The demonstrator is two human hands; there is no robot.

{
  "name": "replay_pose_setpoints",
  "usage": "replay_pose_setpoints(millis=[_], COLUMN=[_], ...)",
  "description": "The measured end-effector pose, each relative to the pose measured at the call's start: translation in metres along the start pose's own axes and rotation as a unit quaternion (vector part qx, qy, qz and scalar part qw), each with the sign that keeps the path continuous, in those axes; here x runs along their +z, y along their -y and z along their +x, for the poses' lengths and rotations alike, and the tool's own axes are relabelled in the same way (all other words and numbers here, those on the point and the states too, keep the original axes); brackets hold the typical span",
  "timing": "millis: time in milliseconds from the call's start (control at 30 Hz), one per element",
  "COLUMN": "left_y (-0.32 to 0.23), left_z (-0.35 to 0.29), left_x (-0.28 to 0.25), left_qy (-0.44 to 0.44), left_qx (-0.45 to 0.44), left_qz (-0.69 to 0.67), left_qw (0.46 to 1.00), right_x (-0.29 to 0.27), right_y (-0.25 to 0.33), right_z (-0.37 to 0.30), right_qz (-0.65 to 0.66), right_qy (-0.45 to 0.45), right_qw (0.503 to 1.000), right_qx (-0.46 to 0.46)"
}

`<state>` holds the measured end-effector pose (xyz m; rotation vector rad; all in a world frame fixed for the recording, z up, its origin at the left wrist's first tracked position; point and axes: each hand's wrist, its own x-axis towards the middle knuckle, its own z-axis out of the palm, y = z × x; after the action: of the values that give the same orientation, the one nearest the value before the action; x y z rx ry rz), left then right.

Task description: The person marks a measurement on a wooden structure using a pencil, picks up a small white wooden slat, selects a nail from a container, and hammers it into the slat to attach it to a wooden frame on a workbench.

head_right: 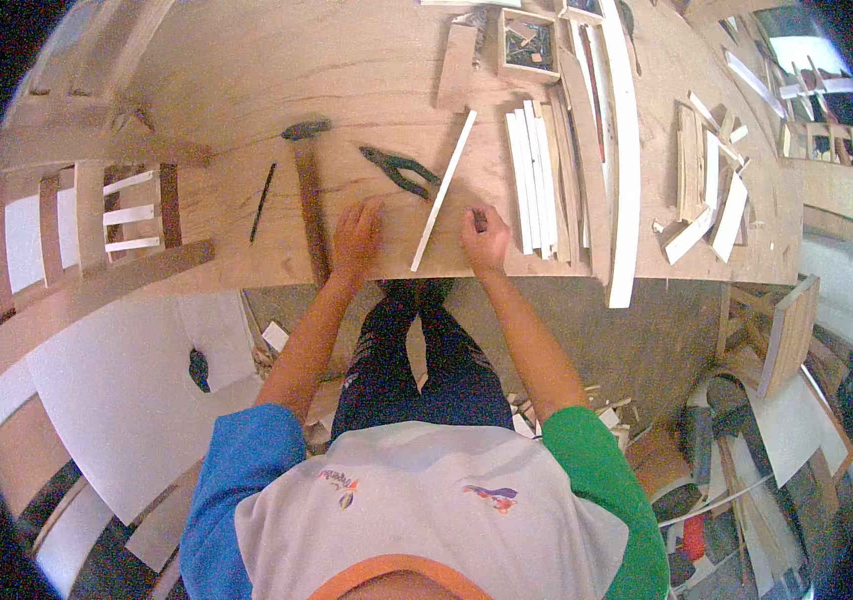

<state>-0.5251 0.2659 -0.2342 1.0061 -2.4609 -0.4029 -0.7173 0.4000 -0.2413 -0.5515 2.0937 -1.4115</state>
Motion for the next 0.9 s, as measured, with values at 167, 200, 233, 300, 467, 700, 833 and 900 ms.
replay_pose_setpoints(millis=[167,200,233,300,467,700,833,900], left_y=[-0.008,-0.009,-0.012,-0.027,-0.046,-0.011,0.004,0.019], left_z=[0.009,0.011,0.015,0.010,0.003,-0.012,-0.021,-0.032], left_x=[-0.002,-0.004,-0.008,-0.023,-0.050,-0.091,-0.121,-0.128], left_qy=[-0.025,-0.052,-0.045,-0.024,-0.019,-0.064,-0.031,-0.016], left_qx=[-0.074,-0.077,-0.131,-0.249,-0.337,-0.357,-0.408,-0.421], left_qz=[-0.029,-0.043,-0.102,-0.216,-0.505,-0.522,-0.506,-0.485], left_qw=[0.997,0.995,0.985,0.944,0.794,0.772,0.759,0.766], right_x=[-0.002,-0.002,-0.001,0.010,0.053,0.113,0.140,0.150], right_y=[0.000,0.003,0.010,0.069,0.120,0.129,0.120,0.121], right_z=[0.007,0.011,0.017,0.008,-0.023,-0.033,-0.041,-0.053], right_qz=[0.067,0.106,0.147,0.120,0.189,0.211,0.163,0.129], right_qy=[0.010,0.006,0.002,0.068,0.223,0.303,0.324,0.356], right_qw=[0.996,0.992,0.986,0.989,0.952,0.922,0.926,0.923], right_qx=[0.053,0.068,0.082,0.058,0.096,0.113,0.105,0.071])
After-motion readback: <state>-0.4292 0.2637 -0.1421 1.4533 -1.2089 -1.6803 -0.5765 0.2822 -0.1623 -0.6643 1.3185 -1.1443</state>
